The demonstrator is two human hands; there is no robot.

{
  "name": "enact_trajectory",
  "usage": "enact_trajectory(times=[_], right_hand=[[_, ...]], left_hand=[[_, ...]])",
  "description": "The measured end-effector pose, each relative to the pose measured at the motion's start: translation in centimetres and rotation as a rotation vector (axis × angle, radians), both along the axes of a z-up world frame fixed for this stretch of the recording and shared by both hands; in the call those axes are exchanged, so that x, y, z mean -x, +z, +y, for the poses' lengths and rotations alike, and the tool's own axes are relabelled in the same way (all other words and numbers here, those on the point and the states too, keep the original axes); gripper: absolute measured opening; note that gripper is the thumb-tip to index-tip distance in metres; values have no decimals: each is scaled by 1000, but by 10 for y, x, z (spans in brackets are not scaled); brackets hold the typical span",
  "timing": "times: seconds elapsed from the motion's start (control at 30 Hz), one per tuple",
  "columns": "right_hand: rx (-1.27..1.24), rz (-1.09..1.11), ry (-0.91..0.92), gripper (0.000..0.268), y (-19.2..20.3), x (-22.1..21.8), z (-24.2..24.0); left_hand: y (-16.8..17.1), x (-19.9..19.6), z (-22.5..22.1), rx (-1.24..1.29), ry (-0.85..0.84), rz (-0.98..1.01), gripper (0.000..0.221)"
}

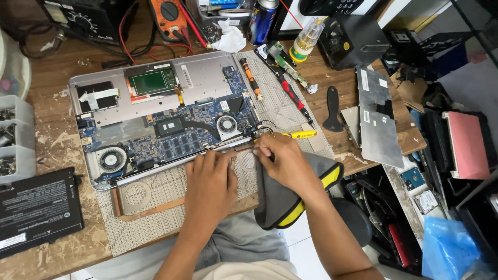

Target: Disassembling and repairing internal laptop hardware including the motherboard and battery using a screwdriver.

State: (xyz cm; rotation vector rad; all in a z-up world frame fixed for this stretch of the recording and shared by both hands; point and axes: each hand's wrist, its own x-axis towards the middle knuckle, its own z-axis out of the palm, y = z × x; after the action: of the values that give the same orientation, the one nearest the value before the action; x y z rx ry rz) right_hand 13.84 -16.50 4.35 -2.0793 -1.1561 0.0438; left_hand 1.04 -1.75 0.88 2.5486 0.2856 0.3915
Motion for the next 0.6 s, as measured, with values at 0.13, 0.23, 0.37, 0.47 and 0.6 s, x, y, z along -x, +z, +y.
enact_trajectory(times=[0.13,0.23,0.37,0.47,0.6], right_hand=[[29,-2,4,40,-9,1,2],[54,38,-7,39,-5,5,-4],[109,60,-22,39,3,24,-7],[61,127,24,40,6,35,-9],[-28,129,33,40,10,37,-4]], left_hand=[[6,1,0,16,-13,31,33],[6,1,-1,16,-4,30,32],[11,2,0,17,-2,26,30],[9,3,-1,6,-4,75,32],[11,2,-1,1,3,63,31]])
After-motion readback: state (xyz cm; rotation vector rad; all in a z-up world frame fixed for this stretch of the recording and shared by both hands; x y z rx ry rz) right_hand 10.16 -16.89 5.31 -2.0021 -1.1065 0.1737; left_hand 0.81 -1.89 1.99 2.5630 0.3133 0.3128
